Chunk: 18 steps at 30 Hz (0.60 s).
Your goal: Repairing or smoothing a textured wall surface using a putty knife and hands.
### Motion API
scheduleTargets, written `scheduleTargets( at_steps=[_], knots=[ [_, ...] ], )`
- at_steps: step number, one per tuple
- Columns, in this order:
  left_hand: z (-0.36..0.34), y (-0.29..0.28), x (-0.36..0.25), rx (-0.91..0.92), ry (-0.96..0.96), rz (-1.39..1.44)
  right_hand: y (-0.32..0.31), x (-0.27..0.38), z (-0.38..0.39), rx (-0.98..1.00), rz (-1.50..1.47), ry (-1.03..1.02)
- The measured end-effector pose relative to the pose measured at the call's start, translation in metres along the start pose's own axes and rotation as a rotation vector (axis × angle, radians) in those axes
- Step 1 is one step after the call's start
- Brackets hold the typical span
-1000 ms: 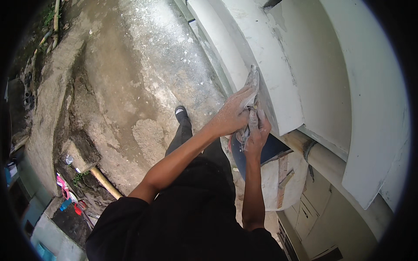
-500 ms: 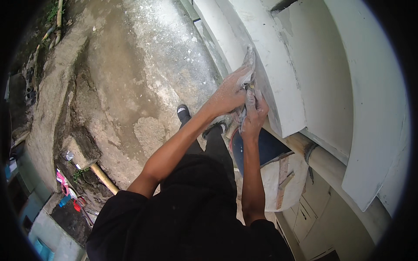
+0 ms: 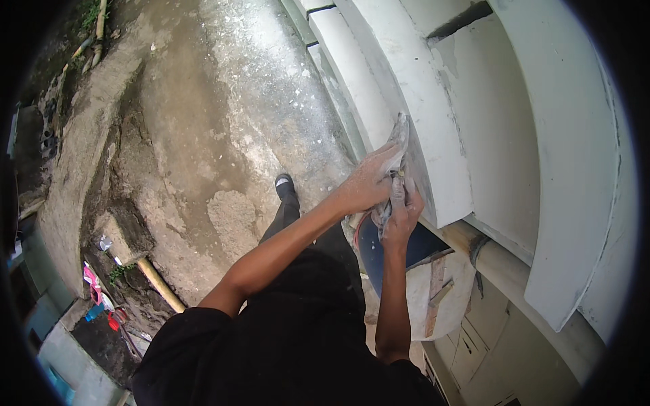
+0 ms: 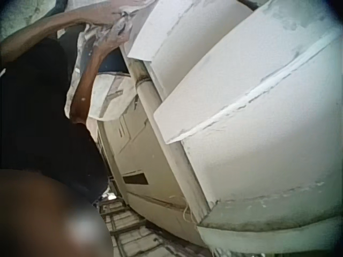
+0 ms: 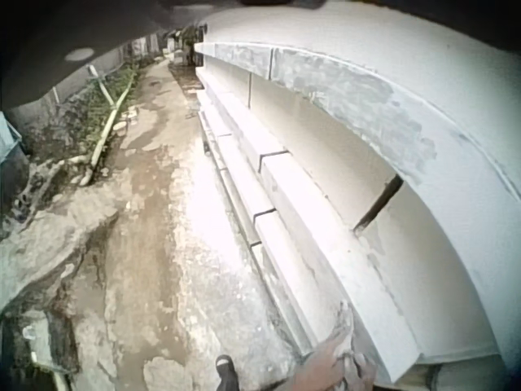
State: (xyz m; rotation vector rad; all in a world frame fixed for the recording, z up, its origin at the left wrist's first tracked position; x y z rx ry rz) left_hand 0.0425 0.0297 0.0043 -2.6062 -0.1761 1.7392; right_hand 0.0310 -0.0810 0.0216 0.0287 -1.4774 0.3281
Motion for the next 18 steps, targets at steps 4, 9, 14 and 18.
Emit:
scheduleTargets(
  at_steps=[4, 9, 14, 18],
  knots=[
    [-0.034, -0.03, 0.025, 0.04, -0.168, 0.029, 0.015, 0.0, -0.05, 0.046, -0.089, 0.186],
    [0.004, -0.009, 0.036, 0.094, -0.061, -0.042, 0.013, -0.023, 0.0, -0.042, -0.004, -0.013],
    [0.044, 0.038, -0.003, 0.25, -0.244, 0.058, -0.038, -0.044, 0.06, -0.151, 0.034, 0.014],
    [-0.001, 0.0, 0.003, 0.172, -0.19, 0.048, -0.015, -0.022, -0.002, 0.03, 0.047, -0.095]
  ],
)
Point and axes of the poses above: each hand's wrist, its own z-axis away from the middle knuckle, its own y-axis out of the palm, x = y × z, the point moved 1 cm from there along -z, towards the middle knuckle, and after that the axes turned 7 degrees about x, right-handed, at the moved point
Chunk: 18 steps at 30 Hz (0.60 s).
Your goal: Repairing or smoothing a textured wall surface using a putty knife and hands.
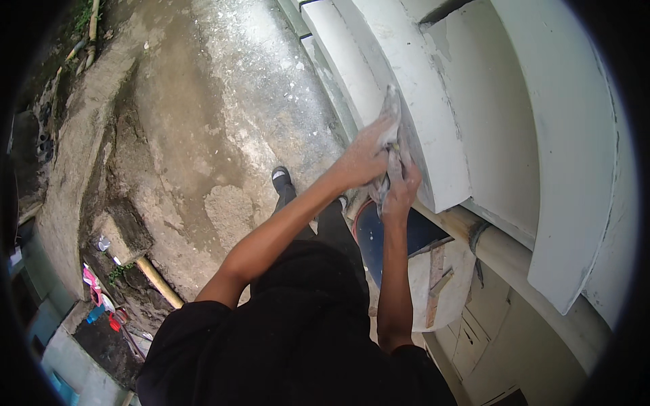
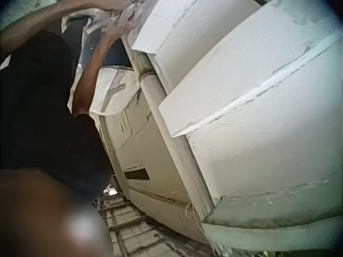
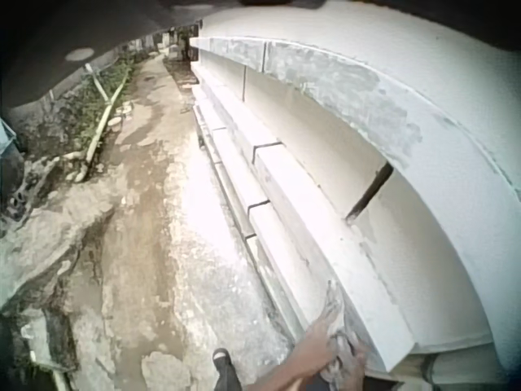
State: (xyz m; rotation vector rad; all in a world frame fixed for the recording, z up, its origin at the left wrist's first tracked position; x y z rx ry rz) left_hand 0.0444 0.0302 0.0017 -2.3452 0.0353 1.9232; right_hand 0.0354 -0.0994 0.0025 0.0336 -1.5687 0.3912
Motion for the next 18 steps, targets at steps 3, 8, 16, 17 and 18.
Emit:
scheduleTargets(
  at_steps=[3, 8, 16, 17, 18],
  knots=[
    [-0.016, -0.014, 0.008, -0.039, -0.022, -0.024, 0.006, -0.002, -0.01, 0.025, -0.01, -0.012],
    [0.044, 0.041, -0.021, 0.027, -0.058, 0.004, -0.028, 0.007, 0.057, 0.045, -0.249, 0.134],
    [0.017, 0.039, 0.0, -0.127, 0.02, 0.014, -0.022, 0.026, 0.02, 0.059, -0.129, 0.205],
    [0.009, 0.028, 0.003, -0.123, 0.017, 0.017, -0.015, 0.019, 0.011, 0.055, -0.127, 0.209],
    [0.001, 0.013, 0.009, -0.081, -0.001, -0.01, -0.007, 0.009, 0.0, 0.037, -0.118, 0.131]
  ],
)
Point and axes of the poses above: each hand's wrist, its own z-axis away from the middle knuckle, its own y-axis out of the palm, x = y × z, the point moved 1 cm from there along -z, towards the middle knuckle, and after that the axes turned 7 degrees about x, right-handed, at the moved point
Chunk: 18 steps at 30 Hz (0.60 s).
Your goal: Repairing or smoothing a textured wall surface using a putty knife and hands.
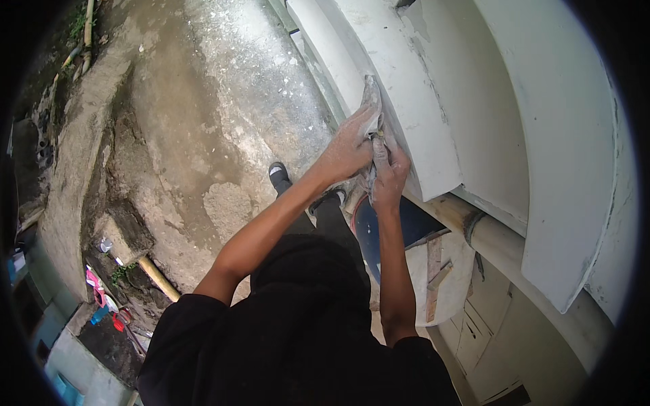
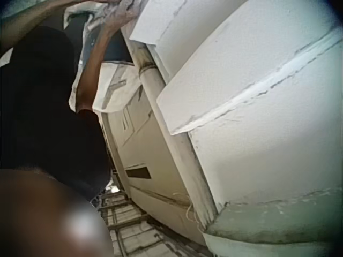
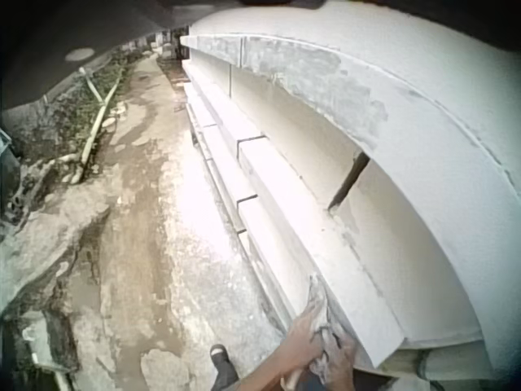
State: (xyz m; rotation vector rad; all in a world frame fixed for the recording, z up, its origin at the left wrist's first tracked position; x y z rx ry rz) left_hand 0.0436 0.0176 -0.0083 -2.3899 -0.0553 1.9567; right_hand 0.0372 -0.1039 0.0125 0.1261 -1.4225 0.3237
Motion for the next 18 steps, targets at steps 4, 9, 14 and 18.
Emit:
scheduleTargets(
  at_steps=[4, 9, 14, 18],
  knots=[
    [0.008, -0.004, -0.001, 0.046, -0.015, 0.075, 0.011, -0.006, 0.016, 0.001, 0.064, -0.06],
    [0.057, 0.039, -0.012, 0.1, -0.065, 0.054, -0.015, -0.01, 0.074, -0.07, -0.066, 0.067],
    [0.018, 0.016, 0.008, 0.033, 0.019, 0.028, 0.008, 0.002, 0.03, -0.114, 0.109, -0.002],
    [0.005, -0.012, 0.013, 0.061, -0.026, 0.07, 0.031, -0.009, 0.01, -0.13, 0.006, -0.143]
  ],
)
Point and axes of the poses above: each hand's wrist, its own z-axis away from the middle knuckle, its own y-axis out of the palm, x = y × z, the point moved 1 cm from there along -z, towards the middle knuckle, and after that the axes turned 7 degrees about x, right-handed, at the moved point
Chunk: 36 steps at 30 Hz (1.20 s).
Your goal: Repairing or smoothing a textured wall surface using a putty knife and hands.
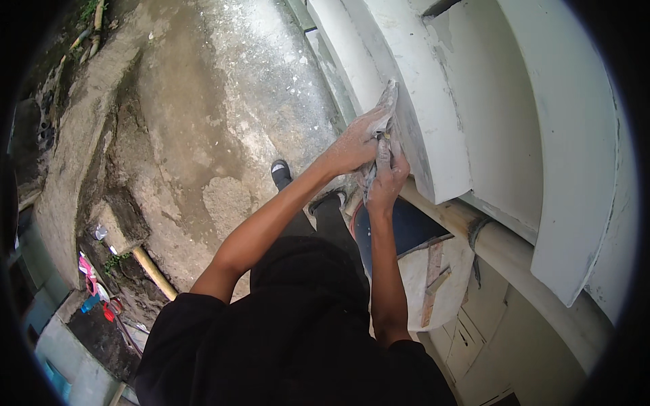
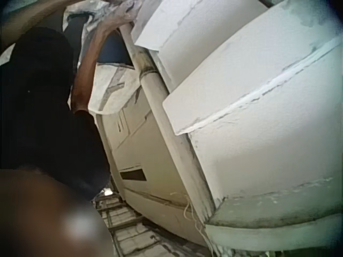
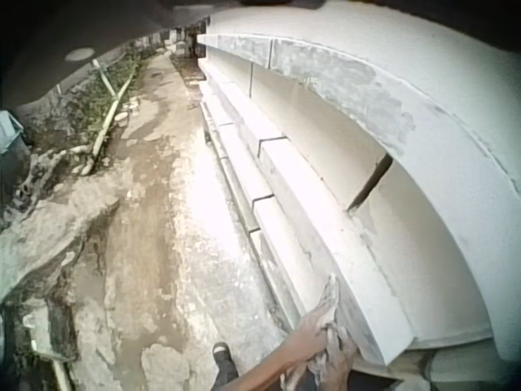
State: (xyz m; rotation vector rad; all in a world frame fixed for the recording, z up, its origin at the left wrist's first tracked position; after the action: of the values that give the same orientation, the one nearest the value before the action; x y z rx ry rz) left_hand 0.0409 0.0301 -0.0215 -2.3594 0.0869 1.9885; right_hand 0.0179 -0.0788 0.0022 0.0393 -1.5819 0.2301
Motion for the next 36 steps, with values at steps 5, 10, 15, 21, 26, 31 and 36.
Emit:
scheduleTargets(
  at_steps=[5, 10, 15, 21, 26, 31, 36],
  knots=[
    [0.031, 0.034, -0.014, 0.044, 0.097, -0.068, -0.037, 0.001, 0.035, 0.043, -0.047, 0.149],
    [0.032, 0.046, -0.022, -0.026, 0.109, 0.085, -0.041, 0.007, 0.042, 0.014, 0.035, 0.115],
    [-0.019, -0.008, 0.001, -0.104, 0.039, -0.085, -0.001, 0.005, -0.032, 0.117, -0.054, 0.089],
    [0.002, -0.017, -0.005, -0.035, 0.006, -0.062, 0.006, -0.02, -0.014, 0.072, -0.111, 0.061],
    [0.009, 0.008, -0.004, -0.012, 0.028, -0.011, -0.018, -0.013, 0.007, 0.001, -0.049, 0.205],
    [0.002, -0.016, -0.01, 0.002, -0.047, 0.097, 0.003, 0.012, -0.009, 0.087, 0.044, 0.029],
    [0.022, -0.04, -0.011, -0.129, -0.046, 0.381, -0.003, 0.052, -0.019, 0.247, 0.502, 0.018]
  ],
)
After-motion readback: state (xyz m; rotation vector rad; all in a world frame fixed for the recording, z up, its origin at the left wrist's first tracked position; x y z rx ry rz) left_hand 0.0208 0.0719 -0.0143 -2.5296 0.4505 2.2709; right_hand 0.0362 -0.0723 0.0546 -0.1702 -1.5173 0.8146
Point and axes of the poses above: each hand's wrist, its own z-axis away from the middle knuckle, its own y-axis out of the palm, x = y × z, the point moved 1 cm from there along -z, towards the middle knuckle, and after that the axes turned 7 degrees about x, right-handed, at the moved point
